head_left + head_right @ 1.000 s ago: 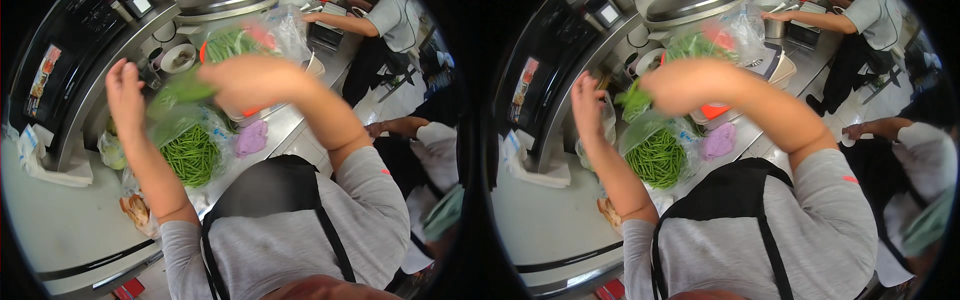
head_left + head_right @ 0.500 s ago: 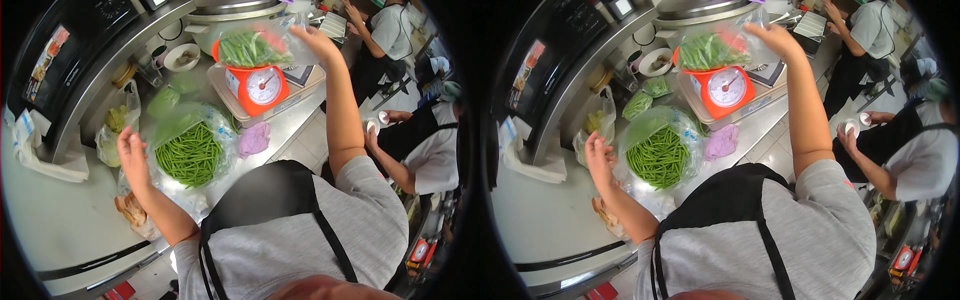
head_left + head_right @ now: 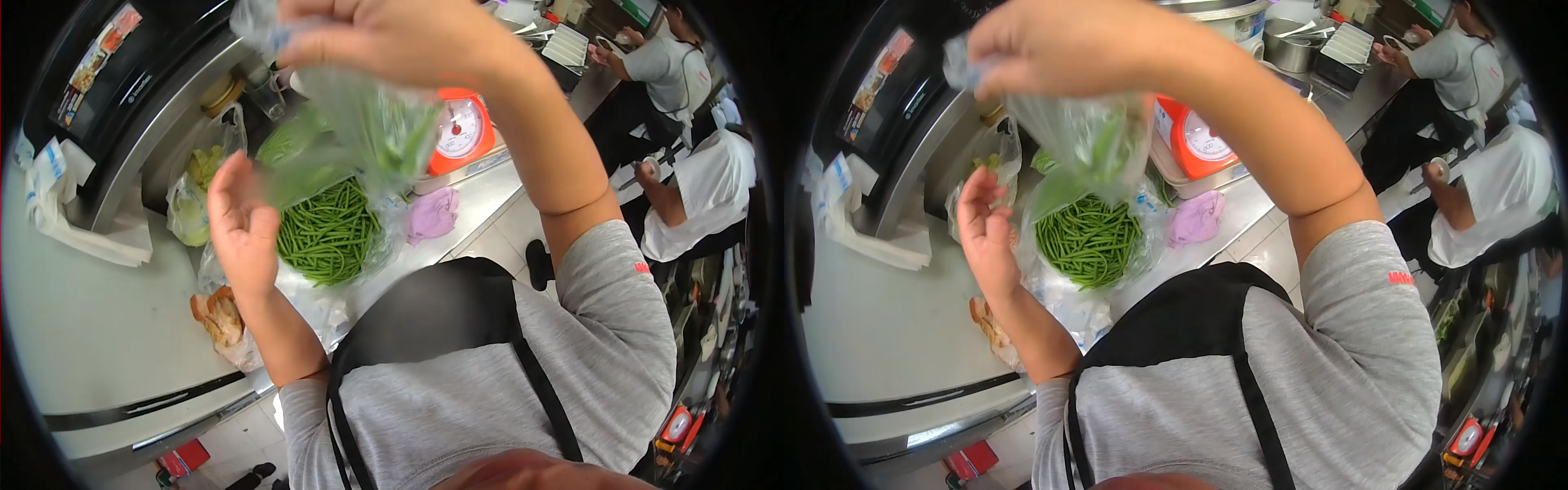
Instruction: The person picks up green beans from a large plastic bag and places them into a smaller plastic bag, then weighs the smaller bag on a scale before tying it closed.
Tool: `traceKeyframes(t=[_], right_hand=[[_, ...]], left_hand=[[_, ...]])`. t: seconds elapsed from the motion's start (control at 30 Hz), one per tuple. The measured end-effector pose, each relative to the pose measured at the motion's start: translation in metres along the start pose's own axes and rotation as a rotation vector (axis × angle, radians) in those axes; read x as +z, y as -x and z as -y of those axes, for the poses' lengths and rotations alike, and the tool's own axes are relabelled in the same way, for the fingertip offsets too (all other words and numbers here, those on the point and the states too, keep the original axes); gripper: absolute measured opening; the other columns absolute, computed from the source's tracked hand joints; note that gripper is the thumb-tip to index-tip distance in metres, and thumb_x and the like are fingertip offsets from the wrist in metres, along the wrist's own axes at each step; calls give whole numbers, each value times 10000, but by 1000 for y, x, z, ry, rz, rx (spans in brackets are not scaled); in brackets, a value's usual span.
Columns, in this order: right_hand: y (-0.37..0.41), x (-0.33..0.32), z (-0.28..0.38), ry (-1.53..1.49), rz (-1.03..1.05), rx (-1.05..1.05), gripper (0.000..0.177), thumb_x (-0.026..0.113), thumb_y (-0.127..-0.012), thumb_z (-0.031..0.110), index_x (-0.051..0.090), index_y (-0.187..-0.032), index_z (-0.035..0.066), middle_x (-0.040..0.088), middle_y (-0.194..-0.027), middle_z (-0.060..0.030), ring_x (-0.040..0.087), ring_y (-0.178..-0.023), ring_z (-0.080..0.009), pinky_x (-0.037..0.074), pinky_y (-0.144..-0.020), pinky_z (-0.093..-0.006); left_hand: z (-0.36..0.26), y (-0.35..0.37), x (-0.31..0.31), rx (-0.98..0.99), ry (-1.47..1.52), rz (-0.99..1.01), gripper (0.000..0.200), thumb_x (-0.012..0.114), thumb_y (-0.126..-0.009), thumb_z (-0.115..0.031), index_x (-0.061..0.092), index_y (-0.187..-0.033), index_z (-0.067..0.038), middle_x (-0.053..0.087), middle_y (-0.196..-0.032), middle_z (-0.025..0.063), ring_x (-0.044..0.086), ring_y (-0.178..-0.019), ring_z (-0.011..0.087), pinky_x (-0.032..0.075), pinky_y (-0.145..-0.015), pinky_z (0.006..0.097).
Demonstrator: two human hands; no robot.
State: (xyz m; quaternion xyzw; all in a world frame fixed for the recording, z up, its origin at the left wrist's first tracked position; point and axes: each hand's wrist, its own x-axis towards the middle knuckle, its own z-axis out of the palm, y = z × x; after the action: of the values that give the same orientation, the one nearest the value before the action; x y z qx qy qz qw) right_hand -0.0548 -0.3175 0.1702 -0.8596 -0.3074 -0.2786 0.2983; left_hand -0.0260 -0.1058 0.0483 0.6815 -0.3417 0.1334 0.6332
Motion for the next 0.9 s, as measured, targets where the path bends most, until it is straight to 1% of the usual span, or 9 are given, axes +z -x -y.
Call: traceKeyframes(t=[0.07, 0.17, 0.27, 0.33, 0.5, 0.73, 0.77, 0.8, 0.9], right_hand=[[10, 26, 1, 150, 117, -7, 181, 548, -716, 257, 576, -799, 99, 585, -683, -96, 563, -638, -264, 445, -572, -357], [31, 69, -4, 132, 241, -123, 165, 550, -707, 273, 583, -749, 117, 577, -645, -93, 562, -609, -283, 442, -552, -384], [41, 92, -7, -48, 290, 47, 174, 581, -699, 254, 573, -795, 109, 571, -697, -92, 546, -657, -277, 435, -570, -364], [54, 97, -24, -250, 19, 68, 201, 605, -683, 234, 565, -819, 91, 569, -757, -99, 544, -725, -261, 433, -625, -351], [89, 140, -58, -432, 265, 208, 202, 599, -657, 120, 533, -826, 31, 562, -800, -94, 539, -775, -205, 422, -679, -325], [60, 106, -30, -358, -299, -167, 93, 527, -720, 124, 541, -780, 55, 545, -696, -114, 521, -638, -293, 416, -570, -344], [69, 116, -41, -324, -171, -46, 86, 522, -727, 121, 541, -773, 51, 544, -700, -108, 519, -653, -298, 416, -580, -349], [86, 139, -60, -288, -40, 75, 81, 517, -734, 117, 542, -765, 47, 543, -704, -101, 517, -669, -303, 415, -589, -354], [96, 150, -80, -254, 70, 190, 178, 572, -711, 152, 531, -848, 45, 547, -770, -106, 515, -744, -313, 416, -644, -359]], left_hand=[[2, -1, 1, 48, -67, 96, 736, 658, -651, -377, 351, -1197, 8, 376, -1161, 103, 381, -1066, 208, 295, -903, 324], [15, 13, 13, -2, -43, 330, 380, 630, -718, -256, 525, -975, 4, 534, -883, 74, 494, -867, 169, 370, -783, 286], [23, 32, 26, -131, 31, 180, 160, 554, -780, -156, 554, -818, -1, 540, -729, 39, 504, -700, 134, 390, -649, 244], [42, 46, 13, -228, -30, 129, 113, 520, -793, -109, 548, -779, -1, 534, -713, 32, 484, -654, 113, 379, -598, 227], [52, 45, 16, -226, -14, 18, 107, 524, -781, -85, 535, -716, -1, 521, -669, 18, 459, -626, 87, 369, -567, 218], [20, 19, -8, 111, -225, -109, 112, 529, -757, -100, 535, -715, 3, 523, -642, 59, 476, -597, 154, 381, -557, 274], [20, 23, -7, 171, -260, -64, 107, 527, -753, -94, 535, -712, 4, 524, -640, 65, 479, -593, 166, 383, -556, 283], [42, 31, -6, -286, -348, 73, 102, 529, -744, -84, 527, -689, 2, 504, -611, 69, 467, -572, 177, 372, -545, 288], [64, 37, -3, -119, -394, 61, 115, 535, -741, -90, 516, -671, -1, 461, -569, 59, 450, -545, 193, 368, -543, 281]])
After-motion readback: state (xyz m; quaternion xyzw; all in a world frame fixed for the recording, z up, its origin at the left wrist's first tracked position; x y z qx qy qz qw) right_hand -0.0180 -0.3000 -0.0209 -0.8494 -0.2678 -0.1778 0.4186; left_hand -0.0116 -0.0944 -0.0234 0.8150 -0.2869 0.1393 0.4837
